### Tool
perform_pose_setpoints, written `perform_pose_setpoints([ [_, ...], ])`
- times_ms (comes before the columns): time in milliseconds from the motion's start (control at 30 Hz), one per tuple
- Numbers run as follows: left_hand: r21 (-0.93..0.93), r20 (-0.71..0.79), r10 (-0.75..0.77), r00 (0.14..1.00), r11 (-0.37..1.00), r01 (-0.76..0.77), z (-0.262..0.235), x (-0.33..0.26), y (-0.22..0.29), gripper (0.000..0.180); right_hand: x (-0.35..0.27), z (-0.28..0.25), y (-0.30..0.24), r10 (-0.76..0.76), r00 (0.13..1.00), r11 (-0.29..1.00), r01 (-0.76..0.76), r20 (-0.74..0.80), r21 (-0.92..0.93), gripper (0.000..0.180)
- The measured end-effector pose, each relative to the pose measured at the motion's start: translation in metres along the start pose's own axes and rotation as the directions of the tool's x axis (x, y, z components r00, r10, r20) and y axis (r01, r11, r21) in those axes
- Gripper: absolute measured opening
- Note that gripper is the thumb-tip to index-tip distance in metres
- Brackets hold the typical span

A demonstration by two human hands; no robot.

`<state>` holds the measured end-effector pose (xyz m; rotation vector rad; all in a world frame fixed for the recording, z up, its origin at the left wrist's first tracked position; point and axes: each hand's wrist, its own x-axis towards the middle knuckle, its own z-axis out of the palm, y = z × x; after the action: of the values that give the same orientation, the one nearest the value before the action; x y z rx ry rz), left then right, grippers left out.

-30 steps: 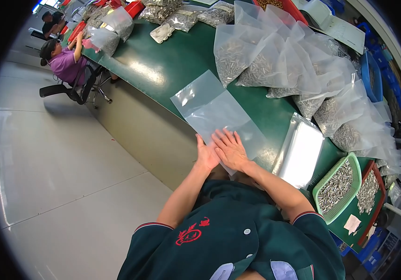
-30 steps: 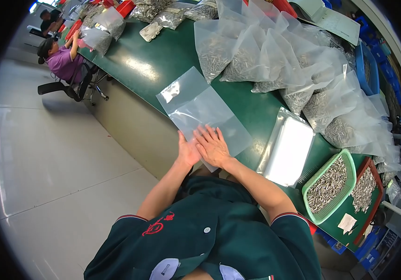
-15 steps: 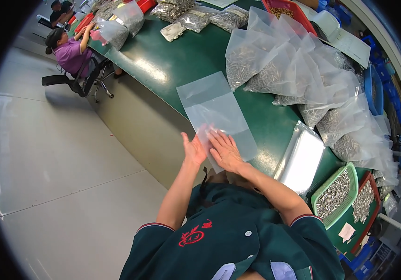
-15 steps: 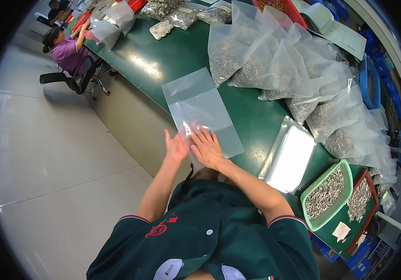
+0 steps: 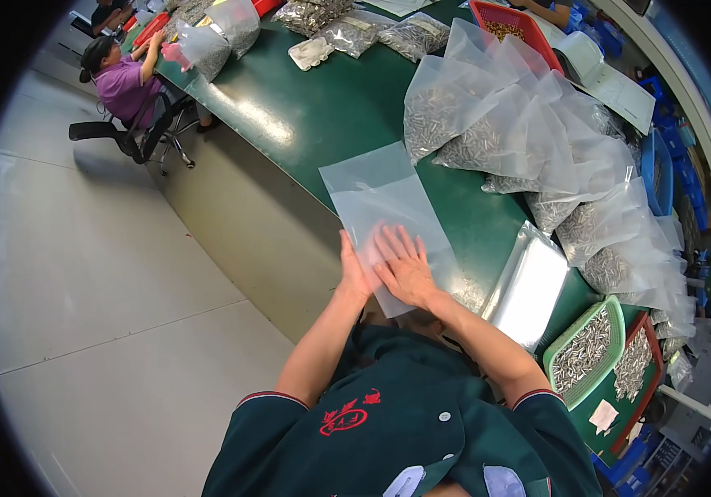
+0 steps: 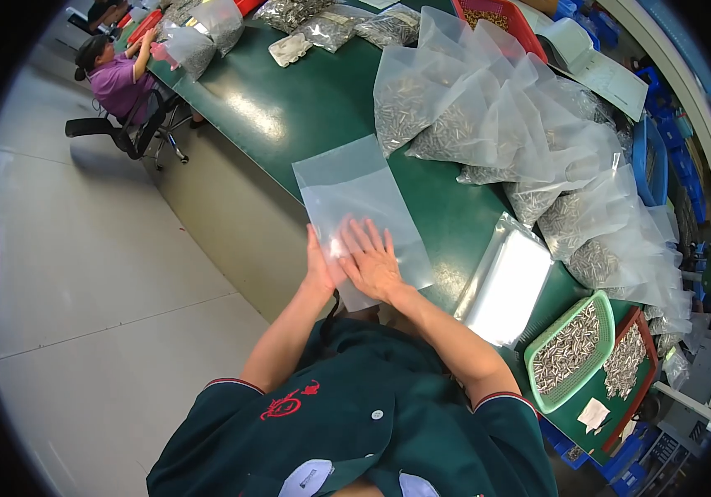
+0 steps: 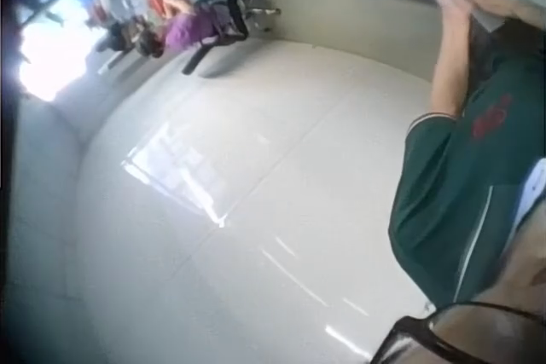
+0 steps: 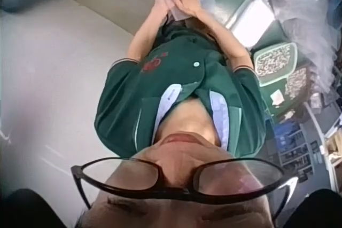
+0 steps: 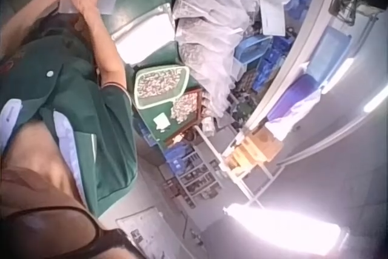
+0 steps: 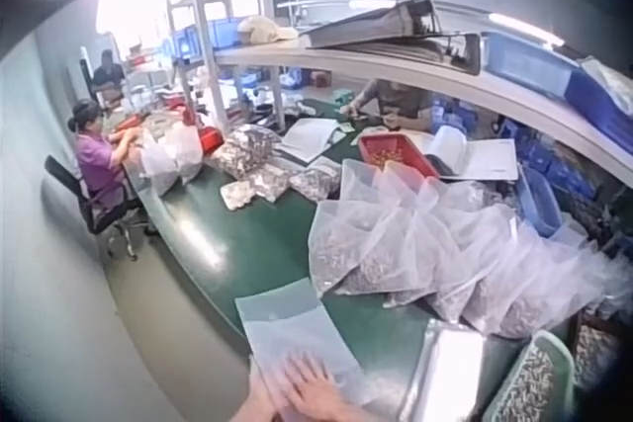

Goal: Inspecting small metal pins and bagging hardware components at a factory workstation.

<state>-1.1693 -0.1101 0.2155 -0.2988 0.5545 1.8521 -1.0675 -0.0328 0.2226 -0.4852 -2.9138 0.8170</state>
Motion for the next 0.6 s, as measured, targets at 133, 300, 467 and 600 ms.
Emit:
perform_pose_setpoints([
  [133,-0.046,-0.139,-0.042,0.989,0.998,0.036,0.022,-0.023,-0.013,0.068,0.003,0.013,0.006,0.081,0.996,0.993,-0.083,0.026,0.089,0.055],
  [300,0.133,0.002,-0.042,0.999,0.99,0.042,-0.007,-0.064,-0.013,0.074,-0.008,-0.002,-0.036,0.054,0.995,0.988,-0.065,0.081,0.14,0.054],
  [467,0.091,0.083,-0.096,0.992,0.992,0.089,0.023,-0.031,-0.022,0.076,-0.031,0.004,-0.049,0.044,0.995,0.995,-0.051,0.086,0.085,0.054],
  [600,0.058,0.157,-0.161,0.974,0.986,0.154,0.034,-0.03,-0.037,0.077,-0.021,-0.007,-0.031,0.092,0.992,0.992,-0.084,-0.082,0.094,0.053],
])
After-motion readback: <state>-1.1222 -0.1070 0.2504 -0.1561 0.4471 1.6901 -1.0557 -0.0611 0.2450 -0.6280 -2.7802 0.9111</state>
